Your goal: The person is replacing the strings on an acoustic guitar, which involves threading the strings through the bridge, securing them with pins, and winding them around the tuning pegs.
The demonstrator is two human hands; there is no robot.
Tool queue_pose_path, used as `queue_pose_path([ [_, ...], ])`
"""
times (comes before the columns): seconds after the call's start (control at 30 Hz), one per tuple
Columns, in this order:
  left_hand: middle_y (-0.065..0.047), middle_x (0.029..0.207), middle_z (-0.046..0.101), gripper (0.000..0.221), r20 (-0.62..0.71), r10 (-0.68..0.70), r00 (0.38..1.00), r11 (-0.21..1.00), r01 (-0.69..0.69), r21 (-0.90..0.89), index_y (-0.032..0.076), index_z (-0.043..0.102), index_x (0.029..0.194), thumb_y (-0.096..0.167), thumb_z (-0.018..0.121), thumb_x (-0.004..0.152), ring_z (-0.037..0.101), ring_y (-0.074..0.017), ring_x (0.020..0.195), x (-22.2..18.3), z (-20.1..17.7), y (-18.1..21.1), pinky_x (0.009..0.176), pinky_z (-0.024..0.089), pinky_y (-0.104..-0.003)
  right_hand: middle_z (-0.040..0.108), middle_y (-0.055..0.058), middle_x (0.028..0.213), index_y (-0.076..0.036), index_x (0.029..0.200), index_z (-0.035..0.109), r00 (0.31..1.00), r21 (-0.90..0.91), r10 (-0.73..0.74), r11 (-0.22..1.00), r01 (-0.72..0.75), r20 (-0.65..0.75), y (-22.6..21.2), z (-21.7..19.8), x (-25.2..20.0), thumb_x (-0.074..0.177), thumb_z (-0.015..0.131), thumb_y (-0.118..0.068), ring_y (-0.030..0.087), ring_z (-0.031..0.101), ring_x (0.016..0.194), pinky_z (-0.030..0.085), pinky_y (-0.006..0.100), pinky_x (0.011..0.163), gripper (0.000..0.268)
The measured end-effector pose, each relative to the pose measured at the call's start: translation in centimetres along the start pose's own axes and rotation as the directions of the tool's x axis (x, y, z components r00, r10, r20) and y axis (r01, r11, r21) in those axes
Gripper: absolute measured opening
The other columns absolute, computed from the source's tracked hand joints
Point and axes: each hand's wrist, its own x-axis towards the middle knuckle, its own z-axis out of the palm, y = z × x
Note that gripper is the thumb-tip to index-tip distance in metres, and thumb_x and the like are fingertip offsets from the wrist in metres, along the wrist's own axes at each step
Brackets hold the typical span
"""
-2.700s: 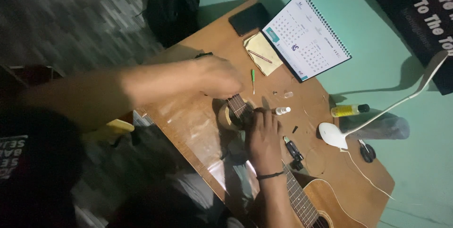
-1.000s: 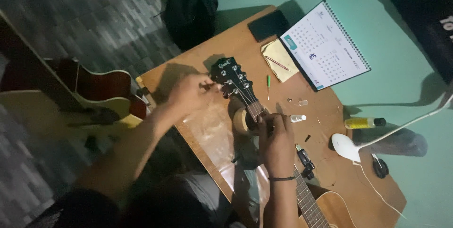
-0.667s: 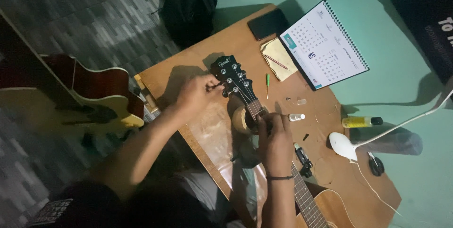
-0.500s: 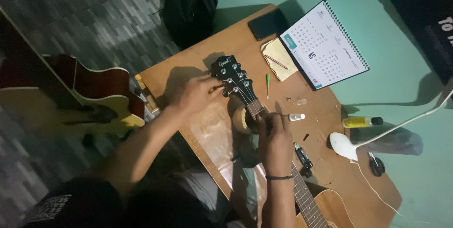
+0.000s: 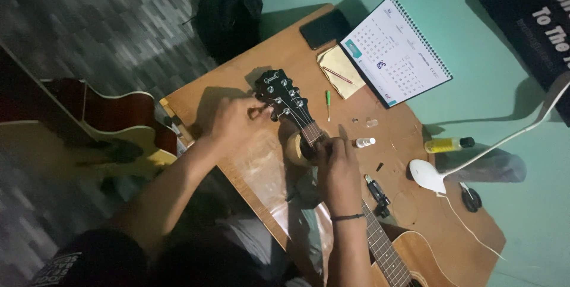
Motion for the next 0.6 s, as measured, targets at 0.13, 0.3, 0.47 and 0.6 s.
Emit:
queue_pose_path([
  [0.13,-0.005,0.064,0.069,0.035,0.104,-0.116,0.988,0.981,0.13,-0.141,0.014,0.077,0.076,0.045,0.068,0.091,0.063,-0.0154,0.055,-1.0,-2.3,2.4,0.048,0.049,-0.036,0.063,0.013,0.093,-0.006,0.101,0.065,1.0,-0.007,-0.016,1.0,0.016,-0.023,1.0,1.1,-0.1,0.104,0.06,-0.02,0.036,0.07,0.087,0.056,0.045,0.074,0.015],
  [0.3,-0.009,0.094,0.079,0.017,-0.029,0.067,0.997,0.998,-0.067,-0.01,0.014,0.081,0.104,0.026,0.075,0.095,0.077,-0.0293,0.088,1.2,1.3,-0.7,0.064,0.061,-0.038,0.062,0.013,0.089,-0.005,0.097,0.063,0.995,-0.087,-0.068,0.994,0.062,-0.071,3.0,3.3,-0.4,0.102,0.063,-0.025,0.035,0.069,0.087,0.056,0.046,0.074,0.02],
  [0.47,-0.004,0.094,0.068,0.022,0.068,-0.029,0.997,0.996,0.023,0.087,0.014,0.071,0.1,0.033,0.061,0.105,0.062,-0.0193,0.091,-2.3,-2.5,3.8,0.077,0.05,-0.036,0.061,0.005,0.098,-0.015,0.102,0.058,0.999,-0.235,-0.03,0.972,0.023,-0.028,2.4,2.3,-0.7,0.104,0.053,-0.036,0.026,0.068,0.096,0.054,0.042,0.083,0.021],
  [0.6,-0.004,0.072,0.074,0.031,0.11,-0.121,0.987,0.954,0.146,-0.261,0.012,0.079,0.08,0.039,0.072,0.095,0.067,-0.0138,0.054,-0.2,-1.3,1.5,0.052,0.049,-0.026,0.062,0.006,0.102,-0.015,0.108,0.058,0.994,-0.111,0.093,0.99,-0.087,0.053,3.4,3.4,-0.6,0.108,0.047,-0.035,0.028,0.067,0.1,0.05,0.044,0.091,0.023],
])
